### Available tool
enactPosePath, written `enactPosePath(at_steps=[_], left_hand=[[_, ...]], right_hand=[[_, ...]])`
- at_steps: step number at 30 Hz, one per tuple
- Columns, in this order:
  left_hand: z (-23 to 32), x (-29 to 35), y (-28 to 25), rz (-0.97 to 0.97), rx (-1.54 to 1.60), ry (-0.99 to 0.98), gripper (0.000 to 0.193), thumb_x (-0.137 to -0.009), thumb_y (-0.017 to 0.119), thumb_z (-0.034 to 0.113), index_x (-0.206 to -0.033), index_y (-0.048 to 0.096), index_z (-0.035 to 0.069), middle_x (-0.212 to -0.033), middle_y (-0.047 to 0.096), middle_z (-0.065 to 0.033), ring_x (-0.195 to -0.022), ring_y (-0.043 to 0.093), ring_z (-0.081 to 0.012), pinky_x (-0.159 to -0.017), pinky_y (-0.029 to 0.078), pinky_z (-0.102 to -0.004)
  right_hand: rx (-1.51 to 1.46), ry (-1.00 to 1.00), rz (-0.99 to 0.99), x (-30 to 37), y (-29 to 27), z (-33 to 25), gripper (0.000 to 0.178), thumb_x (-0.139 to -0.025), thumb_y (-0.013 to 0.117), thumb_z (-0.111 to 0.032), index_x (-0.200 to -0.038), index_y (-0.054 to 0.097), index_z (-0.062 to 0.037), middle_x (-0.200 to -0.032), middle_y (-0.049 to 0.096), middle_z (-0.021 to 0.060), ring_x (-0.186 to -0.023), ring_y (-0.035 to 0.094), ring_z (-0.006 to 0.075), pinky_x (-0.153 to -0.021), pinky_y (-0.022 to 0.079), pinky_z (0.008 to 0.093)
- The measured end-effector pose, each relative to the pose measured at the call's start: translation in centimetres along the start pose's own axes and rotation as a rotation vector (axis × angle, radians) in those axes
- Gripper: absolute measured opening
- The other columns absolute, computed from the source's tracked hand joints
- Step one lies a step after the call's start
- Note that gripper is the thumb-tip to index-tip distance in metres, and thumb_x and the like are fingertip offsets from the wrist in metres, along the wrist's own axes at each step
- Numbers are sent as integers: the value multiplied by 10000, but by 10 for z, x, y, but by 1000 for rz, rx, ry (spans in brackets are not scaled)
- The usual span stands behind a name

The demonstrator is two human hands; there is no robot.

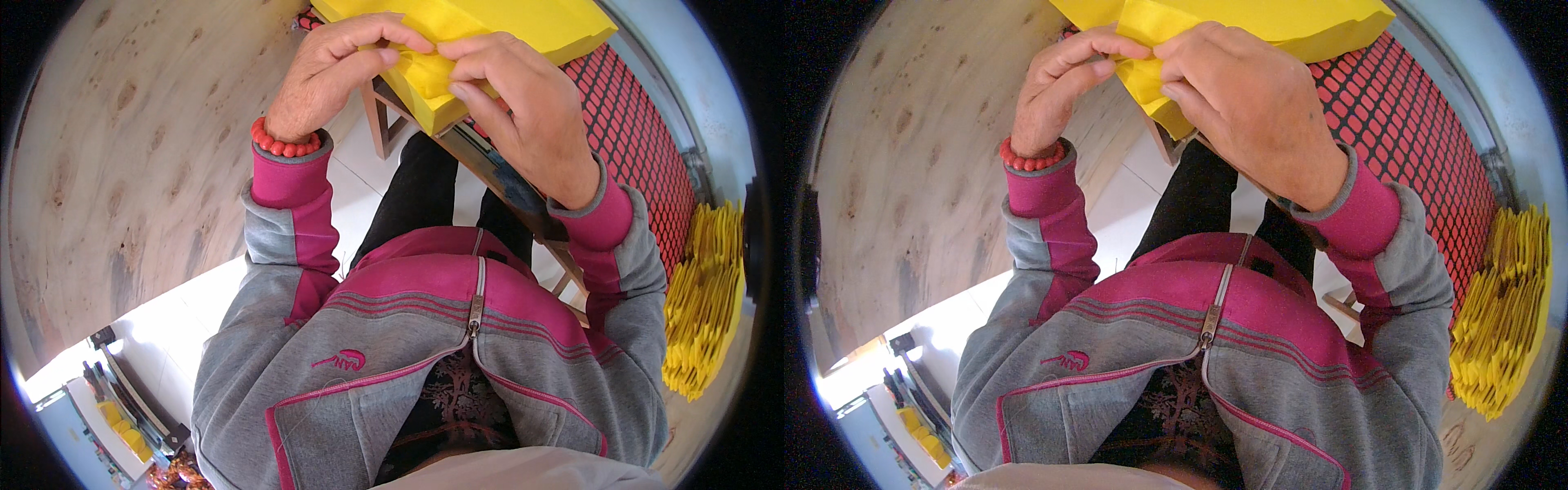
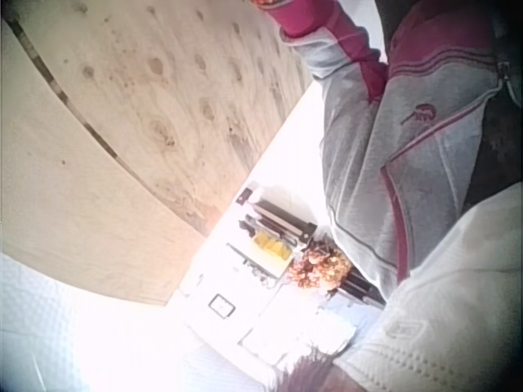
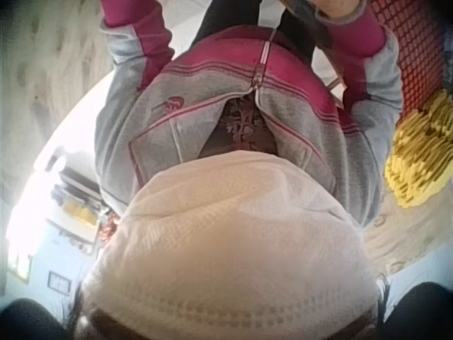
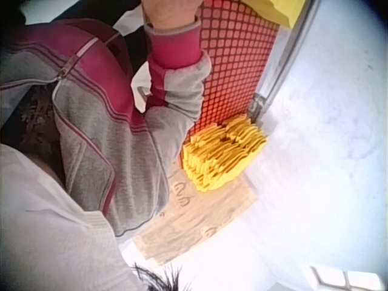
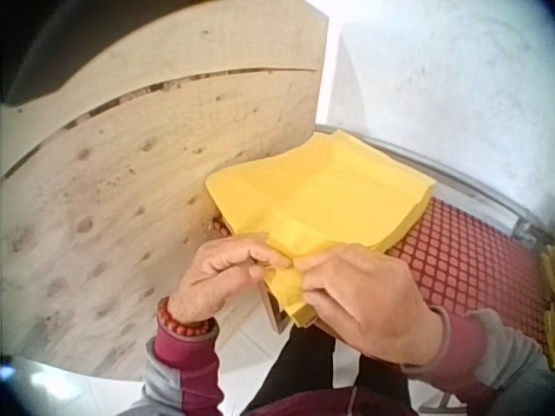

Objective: The person folds yellow paper sheets by hand on a patterned table, repeatedly creasing edges and stacking the folded pieces into a growing pile. The hands enter from the lower frame and manipulate the paper directly without tools.

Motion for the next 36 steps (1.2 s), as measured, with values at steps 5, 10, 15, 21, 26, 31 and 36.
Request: enactPosePath(at_steps=[5, 10, 15, 21, 26, 31, 36], left_hand=[[-6, 0, 0, 20, 14, 100, 227, -948, 561, 8, -1121, 707, -15, -1193, 700, -96, -1162, 610, -190, -1035, 433, -323], [-6, -2, 0, 27, 35, 133, 99, -937, 688, 1, -1035, 698, 9, -1092, 705, -49, -1055, 630, -138, -956, 468, -283], [-3, 1, 11, 135, 69, 68, 69, -961, 715, 86, -975, 675, 33, -945, 670, 20, -866, 637, -46, -701, 542, -213], [-3, 1, 12, 176, 10, 115, 68, -963, 706, 87, -988, 681, 29, -960, 681, 10, -880, 649, -67, -719, 568, -233], [-7, 0, 14, 212, 49, 120, 70, -949, 717, 73, -988, 681, 28, -983, 678, 5, -918, 627, -85, -810, 508, -235], [-9, -1, 18, 266, -2, 145, 82, -951, 717, 98, -980, 684, 29, -938, 683, 10, -868, 631, -78, -747, 509, -222], [-5, -4, 25, 378, -125, 172, 73, -945, 707, 86, -972, 679, 25, -902, 678, -8, -842, 622, -94, -754, 492, -237]], right_hand=[[-30, 64, 14, 2, 2, 1, 129, -885, 705, -111, -984, 636, -64, -965, 681, 109, -888, 676, 324, -748, 531, 402], [-48, 66, 50, 4, 4, 2, 175, -879, 722, -118, -1023, 640, -58, -970, 675, 114, -880, 676, 326, -751, 531, 392], [-89, 107, 90, 7, 5, 2, 261, -861, 750, -103, -1082, 625, -42, -1016, 677, 114, -926, 678, 320, -787, 539, 383], [-103, 91, 121, 7, 3, 2, 289, -840, 763, -65, -1085, 614, -35, -1122, 691, 126, -998, 677, 325, -845, 548, 378], [-53, 38, 116, 6, -1, 2, 287, -818, 780, -52, -1052, 614, -38, -1193, 685, 148, -1032, 671, 340, -870, 547, 382], [-64, 2, 88, 4, -4, 3, 313, -797, 812, -100, -1037, 619, -44, -1218, 680, 158, -1042, 670, 342, -870, 548, 384], [-52, 52, 40, 4, -9, 4, 338, -796, 830, -219, -1028, 634, -68, -1234, 675, 140, -1031, 681, 325, -811, 565, 372]])
Point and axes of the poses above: each hand's wrist, its own x-axis away from the middle knuckle, its own y-axis out of the palm, z = x × y, the point moved 1 cm from there along -x, towards the middle knuckle
